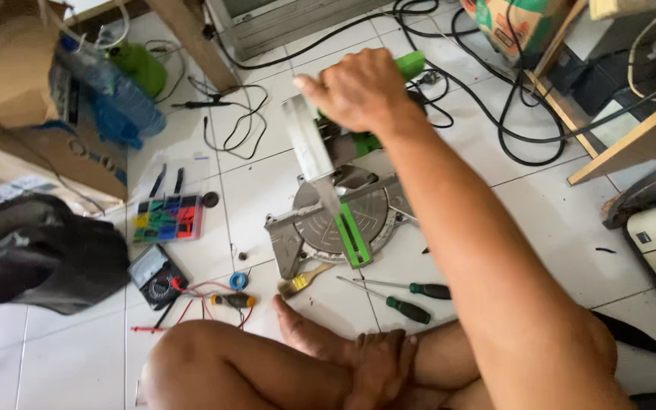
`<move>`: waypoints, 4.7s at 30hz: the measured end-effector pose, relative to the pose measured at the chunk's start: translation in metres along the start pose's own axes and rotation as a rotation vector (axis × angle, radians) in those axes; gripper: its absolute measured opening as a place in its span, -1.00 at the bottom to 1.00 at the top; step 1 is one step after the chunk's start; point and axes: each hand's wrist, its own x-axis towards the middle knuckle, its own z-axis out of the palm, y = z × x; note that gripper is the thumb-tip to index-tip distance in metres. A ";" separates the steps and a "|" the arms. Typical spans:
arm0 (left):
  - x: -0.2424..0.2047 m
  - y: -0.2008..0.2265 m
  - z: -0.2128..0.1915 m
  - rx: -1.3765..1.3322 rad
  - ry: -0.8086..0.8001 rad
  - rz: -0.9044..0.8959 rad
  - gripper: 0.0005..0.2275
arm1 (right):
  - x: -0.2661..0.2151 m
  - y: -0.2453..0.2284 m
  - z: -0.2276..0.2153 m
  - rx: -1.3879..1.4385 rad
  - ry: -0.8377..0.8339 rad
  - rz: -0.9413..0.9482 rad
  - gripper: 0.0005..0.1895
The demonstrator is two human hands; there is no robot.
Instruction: The person sits on the floor and uses a screwdriver to remove screws from a green circular saw. They detach the motor housing from the base, manipulate the internal components, and reassemble the saw by tightening the screws back into place.
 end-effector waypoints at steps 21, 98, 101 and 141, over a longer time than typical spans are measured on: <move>-0.002 -0.045 0.027 0.092 -0.027 -0.145 -0.37 | 0.005 -0.004 0.011 -0.242 0.021 -0.047 -0.11; 0.133 -0.042 -0.161 -1.703 0.175 -0.175 -0.32 | -0.029 -0.012 0.051 -0.208 0.294 -0.287 -0.34; 0.130 -0.037 -0.162 -1.691 0.158 -0.232 -0.29 | -0.028 -0.010 0.052 -0.190 0.311 -0.313 -0.33; 0.113 0.002 -0.135 -1.957 0.332 -0.183 -0.68 | -0.046 -0.026 0.057 -0.249 0.316 -0.259 -0.28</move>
